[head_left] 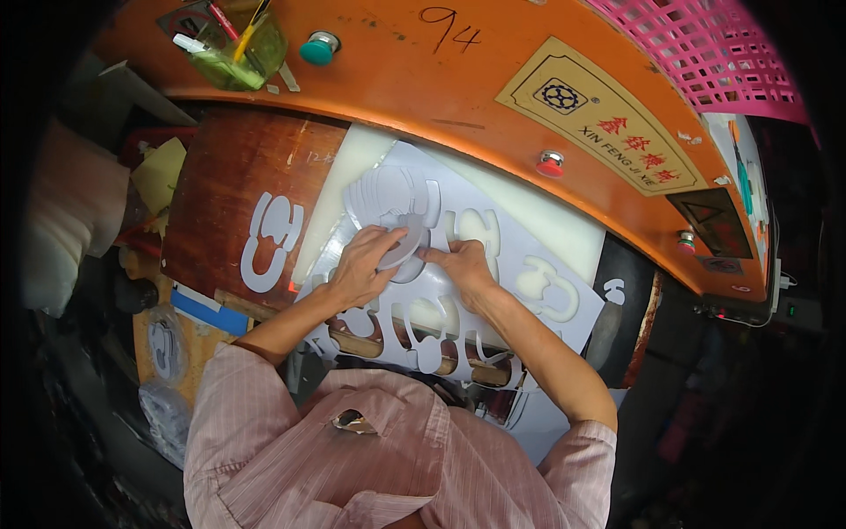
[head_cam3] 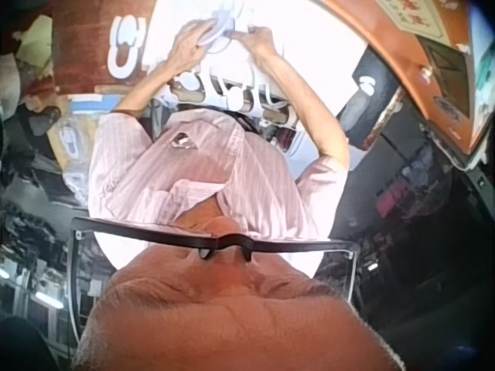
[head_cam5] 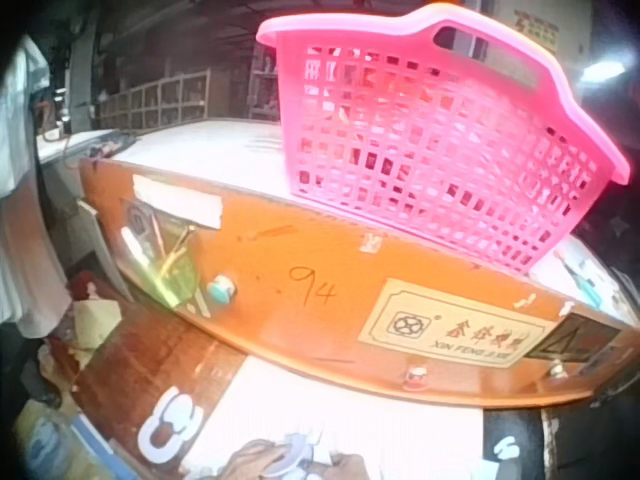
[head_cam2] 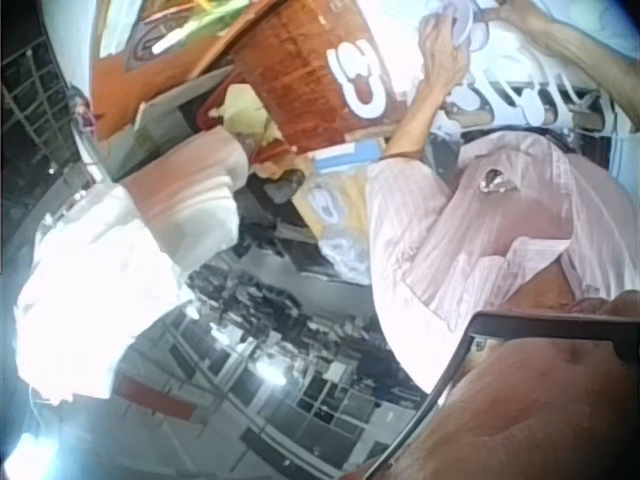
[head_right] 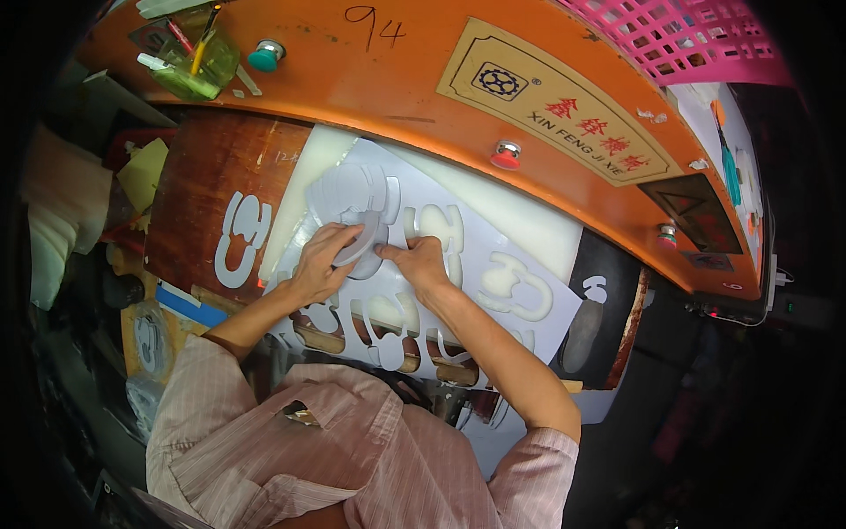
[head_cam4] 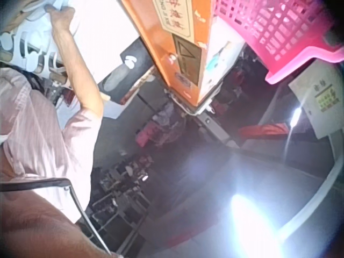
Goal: The person repeatedly places white sticker sheets on a machine's conveyor, rubs them with a grey pad, and peels off the cut-out shapes. The peeled shapes are gathered and stacked, while the remaining sheets are discarded.
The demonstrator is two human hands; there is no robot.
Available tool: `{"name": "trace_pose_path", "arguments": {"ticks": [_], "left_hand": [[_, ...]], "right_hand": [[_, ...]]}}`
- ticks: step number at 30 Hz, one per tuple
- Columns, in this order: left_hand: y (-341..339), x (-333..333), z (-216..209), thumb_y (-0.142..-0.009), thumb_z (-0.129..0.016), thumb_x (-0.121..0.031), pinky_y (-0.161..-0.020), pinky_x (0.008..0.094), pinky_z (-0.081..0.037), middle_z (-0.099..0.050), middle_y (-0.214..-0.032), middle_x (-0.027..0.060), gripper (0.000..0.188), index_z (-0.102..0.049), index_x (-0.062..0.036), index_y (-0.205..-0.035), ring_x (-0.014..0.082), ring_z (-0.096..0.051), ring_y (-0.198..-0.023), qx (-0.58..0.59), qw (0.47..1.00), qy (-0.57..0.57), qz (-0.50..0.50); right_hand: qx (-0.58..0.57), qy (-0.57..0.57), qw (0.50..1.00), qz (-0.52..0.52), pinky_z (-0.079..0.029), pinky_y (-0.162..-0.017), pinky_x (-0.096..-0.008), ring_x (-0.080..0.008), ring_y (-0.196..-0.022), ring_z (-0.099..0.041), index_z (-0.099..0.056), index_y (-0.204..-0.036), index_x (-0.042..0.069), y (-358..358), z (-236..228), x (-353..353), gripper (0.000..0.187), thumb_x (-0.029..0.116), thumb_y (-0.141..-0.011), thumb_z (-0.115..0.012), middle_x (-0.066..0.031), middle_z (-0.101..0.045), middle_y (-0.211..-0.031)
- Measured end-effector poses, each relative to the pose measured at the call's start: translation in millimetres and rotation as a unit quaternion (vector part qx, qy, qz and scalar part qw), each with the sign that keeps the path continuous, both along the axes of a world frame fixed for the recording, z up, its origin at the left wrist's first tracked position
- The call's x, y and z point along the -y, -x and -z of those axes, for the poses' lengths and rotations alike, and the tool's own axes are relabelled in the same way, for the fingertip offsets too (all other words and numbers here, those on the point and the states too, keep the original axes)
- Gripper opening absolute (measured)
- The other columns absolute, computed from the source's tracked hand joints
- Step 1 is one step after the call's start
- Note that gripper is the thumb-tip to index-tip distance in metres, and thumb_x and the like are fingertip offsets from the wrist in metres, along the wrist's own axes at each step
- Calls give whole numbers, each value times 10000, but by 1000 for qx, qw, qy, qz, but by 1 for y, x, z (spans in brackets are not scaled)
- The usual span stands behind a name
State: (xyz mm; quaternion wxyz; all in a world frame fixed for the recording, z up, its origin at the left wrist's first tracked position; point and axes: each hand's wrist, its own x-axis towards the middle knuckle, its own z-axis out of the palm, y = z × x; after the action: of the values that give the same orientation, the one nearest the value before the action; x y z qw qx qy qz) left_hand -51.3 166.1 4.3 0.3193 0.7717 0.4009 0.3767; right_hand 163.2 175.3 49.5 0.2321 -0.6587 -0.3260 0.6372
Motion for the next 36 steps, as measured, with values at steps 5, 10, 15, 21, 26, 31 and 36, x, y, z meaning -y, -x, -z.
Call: {"name": "trace_pose_path", "arguments": {"ticks": [5, 10, 15, 21, 26, 31, 36], "left_hand": [[7, -1, 0, -765, -759, -24, -968, 475, -506, -677, -1100, 232, 613, -599, 35, -1354, 421, -640, -1033, 21, 999, 30, 9], [1, 3, -7, -805, -792, -149, -1038, 497, -496, -676, -1123, 227, 641, -570, 33, -1378, 428, -641, -1077, -14, 998, -36, 59], [-8, 12, -11, -843, -796, -222, -1067, 526, -479, -671, -1185, 244, 638, -562, 29, -1381, 447, -635, -1128, -63, 997, -37, 40], [-19, 14, -23, -987, -688, -241, -958, 389, -534, -727, -995, 150, 484, -599, 50, -1364, 247, -697, -989, 105, 975, 187, -66], [-31, 1, -40, -1041, -634, -185, -809, 310, -547, -717, -934, 82, 405, -607, 44, -1374, 143, -653, -835, 165, 960, 221, -53], [-43, -14, -81, -1004, -703, -206, -796, 283, -554, -723, -983, 96, 405, -658, 48, -1316, 115, -660, -869, 156, 976, 134, -71], [-13, -40, -156, -1001, -720, -216, -649, 255, -507, -710, -861, 73, 284, -707, 30, -1143, 88, -622, -732, 245, 946, 132, -166]], "right_hand": [[-78, 48, 996, 21, -548, -733, -328, -159, -821, -696, -764, -891, -24, 6, 7, -2, 178, 150, -880, -796, -108, -761, -898], [-185, 28, 981, 45, -524, -730, -275, -120, -740, -639, -734, -790, 60, -13, 13, 11, 175, 185, -906, -775, -30, -737, -824], [-223, 47, 971, 67, -519, -728, -275, -122, -729, -631, -738, -792, 65, -17, 16, 15, 194, 210, -916, -771, -30, -714, -778], [105, -235, 966, 24, -533, -812, -333, -201, -802, -649, -720, -935, -48, -21, -15, 39, 335, 286, -965, -731, -90, -722, -830], [147, -264, 952, 42, -509, -642, -348, -178, -712, -646, -723, -964, -64, -13, -18, 45, 394, 330, -985, -730, -108, -744, -854], [-44, -136, 990, 6, -441, -514, -288, -125, -573, -622, -649, -749, 14, -7, 4, 28, 322, 219, -985, -726, -56, -657, -676], [55, -155, 983, -81, -479, -461, -319, -167, -502, -667, -531, -642, 34, -8, 3, 24, 392, 162, -960, -721, -90, -616, -583]]}}
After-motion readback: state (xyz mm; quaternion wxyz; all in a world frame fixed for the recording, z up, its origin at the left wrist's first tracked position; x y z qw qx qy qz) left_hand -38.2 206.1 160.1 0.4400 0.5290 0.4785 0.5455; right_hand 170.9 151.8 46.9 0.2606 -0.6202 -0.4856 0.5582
